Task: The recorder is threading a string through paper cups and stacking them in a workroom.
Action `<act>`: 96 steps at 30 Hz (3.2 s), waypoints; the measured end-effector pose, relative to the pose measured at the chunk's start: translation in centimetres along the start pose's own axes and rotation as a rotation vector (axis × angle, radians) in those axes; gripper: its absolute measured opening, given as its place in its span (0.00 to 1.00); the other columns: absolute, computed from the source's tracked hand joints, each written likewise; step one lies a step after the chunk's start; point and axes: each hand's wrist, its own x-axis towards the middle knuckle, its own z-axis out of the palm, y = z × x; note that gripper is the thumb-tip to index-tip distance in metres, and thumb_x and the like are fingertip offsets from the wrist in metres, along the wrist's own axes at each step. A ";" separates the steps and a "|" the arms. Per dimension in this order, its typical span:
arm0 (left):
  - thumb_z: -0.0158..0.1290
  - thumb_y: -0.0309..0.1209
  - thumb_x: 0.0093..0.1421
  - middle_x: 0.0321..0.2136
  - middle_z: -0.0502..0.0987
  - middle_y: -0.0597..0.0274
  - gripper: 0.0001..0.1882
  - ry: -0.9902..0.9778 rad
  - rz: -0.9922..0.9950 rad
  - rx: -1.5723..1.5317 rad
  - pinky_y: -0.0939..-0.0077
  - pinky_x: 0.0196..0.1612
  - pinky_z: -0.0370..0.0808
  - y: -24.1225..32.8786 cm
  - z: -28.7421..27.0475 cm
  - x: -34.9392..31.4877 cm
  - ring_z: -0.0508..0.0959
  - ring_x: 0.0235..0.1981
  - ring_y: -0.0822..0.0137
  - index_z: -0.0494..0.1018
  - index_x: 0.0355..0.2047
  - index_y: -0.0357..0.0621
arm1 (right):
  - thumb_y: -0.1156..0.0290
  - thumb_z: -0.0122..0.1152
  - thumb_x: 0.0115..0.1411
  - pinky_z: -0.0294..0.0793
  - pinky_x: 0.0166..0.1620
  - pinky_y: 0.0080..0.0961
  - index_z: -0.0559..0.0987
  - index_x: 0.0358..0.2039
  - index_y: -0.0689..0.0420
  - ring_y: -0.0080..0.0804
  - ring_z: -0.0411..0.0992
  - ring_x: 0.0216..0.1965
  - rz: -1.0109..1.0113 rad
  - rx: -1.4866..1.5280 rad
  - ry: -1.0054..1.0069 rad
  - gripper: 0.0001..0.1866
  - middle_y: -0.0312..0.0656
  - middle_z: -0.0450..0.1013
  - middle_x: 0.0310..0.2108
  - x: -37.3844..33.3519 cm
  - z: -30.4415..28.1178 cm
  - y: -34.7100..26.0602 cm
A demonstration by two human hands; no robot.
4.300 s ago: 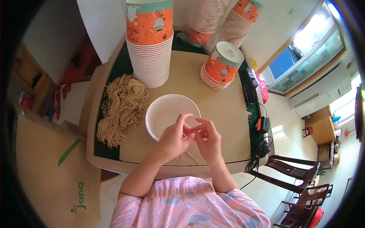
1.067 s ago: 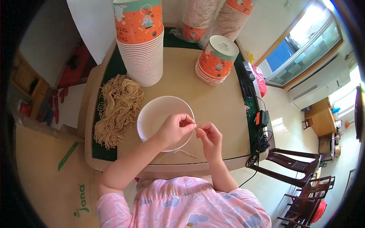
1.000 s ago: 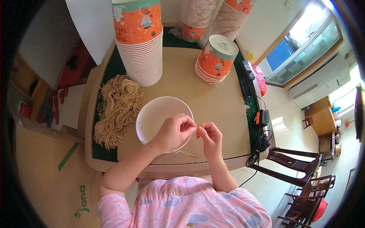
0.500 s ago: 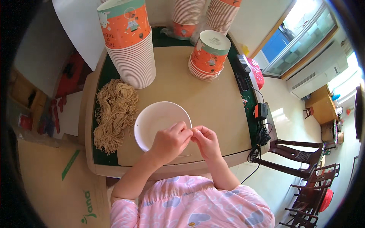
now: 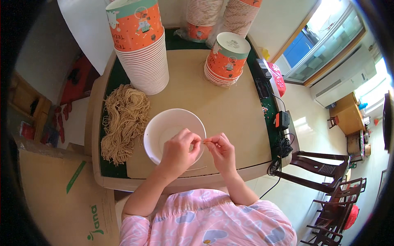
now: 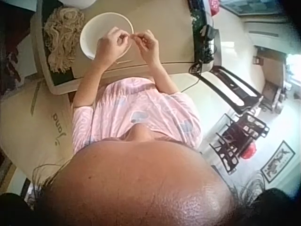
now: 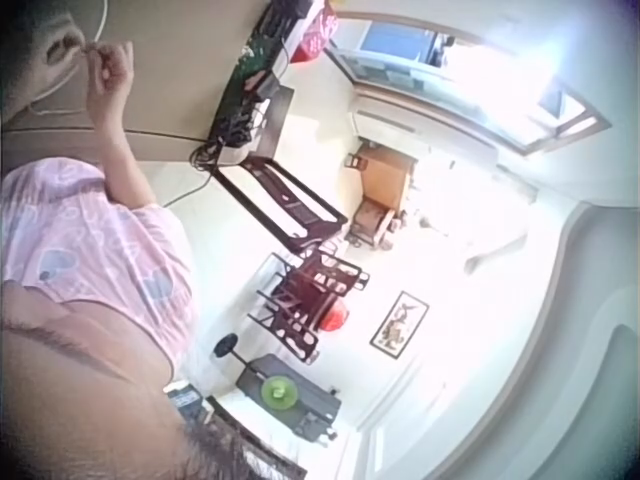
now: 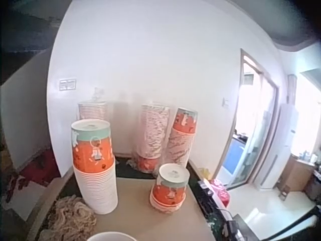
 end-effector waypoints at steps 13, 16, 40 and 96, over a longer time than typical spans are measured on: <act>0.58 0.25 0.49 0.25 0.74 0.63 0.05 0.022 -0.033 0.028 0.67 0.27 0.74 0.8 0.5 -0.4 0.77 0.25 0.61 0.72 0.25 0.45 | 0.78 0.56 0.61 0.67 0.35 0.16 0.77 0.34 0.62 0.19 0.67 0.32 0.011 0.008 0.001 0.03 0.36 0.68 0.32 0.2 0.1 -0.3; 0.58 0.24 0.49 0.25 0.73 0.62 0.05 0.048 -0.011 0.022 0.67 0.27 0.74 0.6 0.6 -0.1 0.77 0.25 0.61 0.72 0.25 0.44 | 0.79 0.56 0.61 0.67 0.36 0.15 0.77 0.35 0.63 0.18 0.68 0.34 0.025 0.026 -0.005 0.03 0.35 0.68 0.33 0.2 0.0 -0.2; 0.60 0.26 0.50 0.24 0.75 0.62 0.03 0.056 -0.108 0.006 0.66 0.29 0.73 1.3 0.8 -0.8 0.77 0.27 0.59 0.76 0.26 0.44 | 0.75 0.59 0.60 0.67 0.36 0.15 0.78 0.33 0.63 0.18 0.68 0.31 0.271 0.410 -0.083 0.04 0.33 0.73 0.29 0.5 -0.7 -0.3; 0.55 0.19 0.50 0.26 0.75 0.55 0.06 0.049 -0.126 -0.119 0.69 0.28 0.75 0.2 -1.0 -0.8 0.78 0.25 0.58 0.72 0.29 0.38 | 0.73 0.60 0.55 0.68 0.33 0.31 0.79 0.29 0.56 0.36 0.70 0.25 -0.195 -0.583 -0.185 0.02 0.40 0.71 0.24 1.9 1.1 -4.5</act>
